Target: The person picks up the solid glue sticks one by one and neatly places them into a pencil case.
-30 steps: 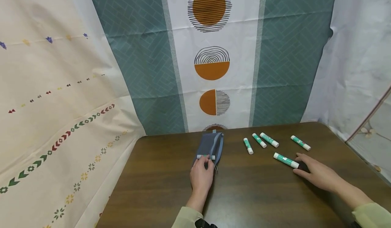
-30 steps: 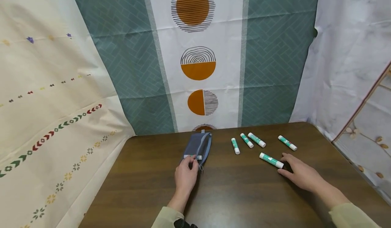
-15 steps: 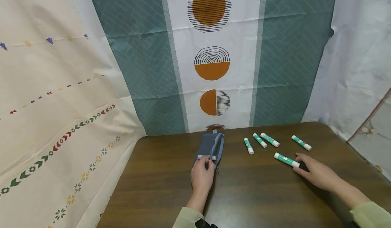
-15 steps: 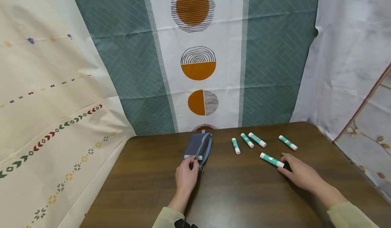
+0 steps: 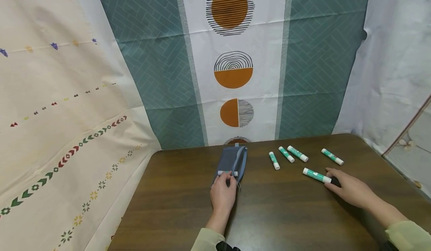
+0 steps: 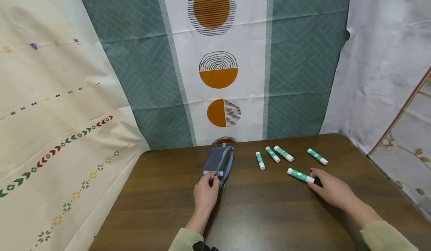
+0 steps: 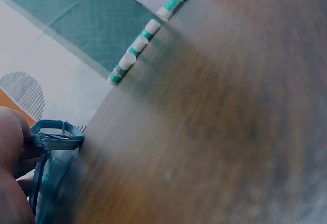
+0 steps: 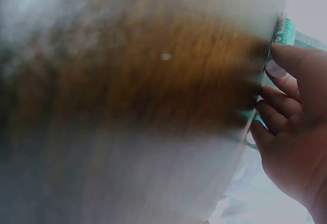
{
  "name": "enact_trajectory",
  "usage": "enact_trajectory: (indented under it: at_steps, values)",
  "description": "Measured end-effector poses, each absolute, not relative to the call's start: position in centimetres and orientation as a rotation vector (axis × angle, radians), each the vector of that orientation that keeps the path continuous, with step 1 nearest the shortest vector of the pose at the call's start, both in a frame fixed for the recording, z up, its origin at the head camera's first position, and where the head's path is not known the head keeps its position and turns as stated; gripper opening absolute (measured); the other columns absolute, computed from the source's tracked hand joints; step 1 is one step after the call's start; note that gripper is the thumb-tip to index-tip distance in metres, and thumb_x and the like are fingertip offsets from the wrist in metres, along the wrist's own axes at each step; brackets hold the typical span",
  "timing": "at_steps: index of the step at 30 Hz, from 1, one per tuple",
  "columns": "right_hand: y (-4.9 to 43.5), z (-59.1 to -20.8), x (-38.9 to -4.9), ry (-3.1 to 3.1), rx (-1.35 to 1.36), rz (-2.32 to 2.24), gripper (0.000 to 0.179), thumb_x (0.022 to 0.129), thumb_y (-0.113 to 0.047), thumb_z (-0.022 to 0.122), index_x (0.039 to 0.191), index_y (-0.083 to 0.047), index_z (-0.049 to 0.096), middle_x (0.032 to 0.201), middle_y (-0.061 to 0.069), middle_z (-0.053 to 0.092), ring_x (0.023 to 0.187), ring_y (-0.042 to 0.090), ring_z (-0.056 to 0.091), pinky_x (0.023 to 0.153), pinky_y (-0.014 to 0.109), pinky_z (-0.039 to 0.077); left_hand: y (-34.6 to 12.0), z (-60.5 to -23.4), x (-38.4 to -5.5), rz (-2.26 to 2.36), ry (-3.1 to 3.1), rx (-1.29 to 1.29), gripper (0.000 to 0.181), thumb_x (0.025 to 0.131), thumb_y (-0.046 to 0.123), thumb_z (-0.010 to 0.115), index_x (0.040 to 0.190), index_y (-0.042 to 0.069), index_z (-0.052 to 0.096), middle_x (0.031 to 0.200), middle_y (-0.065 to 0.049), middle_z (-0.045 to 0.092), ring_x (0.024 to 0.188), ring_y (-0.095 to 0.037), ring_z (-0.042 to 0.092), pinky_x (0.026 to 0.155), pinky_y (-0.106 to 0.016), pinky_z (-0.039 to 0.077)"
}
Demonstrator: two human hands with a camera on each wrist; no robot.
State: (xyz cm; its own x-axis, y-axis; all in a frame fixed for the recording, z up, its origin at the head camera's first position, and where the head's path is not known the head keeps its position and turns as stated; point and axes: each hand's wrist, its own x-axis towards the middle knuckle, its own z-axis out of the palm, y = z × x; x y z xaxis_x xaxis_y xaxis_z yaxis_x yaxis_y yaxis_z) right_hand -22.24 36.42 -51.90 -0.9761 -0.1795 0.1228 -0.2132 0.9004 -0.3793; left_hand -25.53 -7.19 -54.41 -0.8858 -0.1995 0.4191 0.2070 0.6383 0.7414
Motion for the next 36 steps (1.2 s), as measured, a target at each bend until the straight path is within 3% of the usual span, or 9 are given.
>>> enact_trajectory:
  at_steps: [4,14,30,36]
  values:
    - [36.5,-51.9,-22.3,-2.972,0.285,0.594,0.055,0.106,-0.033,0.075,0.143,0.007,0.064,0.145,0.032,0.065,0.124,0.056,0.067,0.083,0.069,0.059,-7.2,-54.6,-25.5,-1.149,-2.38,-0.012,0.013,0.097,0.017,0.072,0.085,0.02,0.071,0.125,0.003,0.082,0.134,-0.048,0.066,0.109,-0.07,0.051]
    - [36.4,-51.6,-22.3,-2.953,0.245,0.608,0.045,0.107,-0.036,0.074,0.134,0.0,0.071,0.128,0.03,0.074,0.109,0.053,0.073,0.073,0.067,0.059,-7.2,-54.5,-25.3,-1.127,-2.375,-0.015,0.015,0.097,0.013,0.072,0.083,0.019,0.07,0.124,0.001,0.082,0.132,-0.048,0.067,0.108,-0.069,0.053]
    - [35.5,-51.2,-22.6,-2.917,0.247,0.664,0.041,0.105,-0.036,0.076,0.132,-0.005,0.073,0.12,0.022,0.078,0.101,0.045,0.076,0.069,0.061,0.059,-7.0,-54.2,-25.3,-1.131,-2.371,-0.005,0.014,0.097,0.013,0.072,0.084,0.018,0.071,0.124,0.0,0.082,0.133,-0.049,0.066,0.107,-0.07,0.053]
    - [35.0,-51.0,-22.9,-2.903,0.263,0.672,0.042,0.106,-0.038,0.074,0.132,-0.005,0.073,0.124,0.024,0.077,0.1,0.045,0.076,0.068,0.059,0.059,-7.0,-54.2,-25.4,-1.132,-2.37,-0.003,0.014,0.097,0.013,0.073,0.084,0.018,0.071,0.124,0.001,0.082,0.133,-0.047,0.067,0.108,-0.069,0.053]
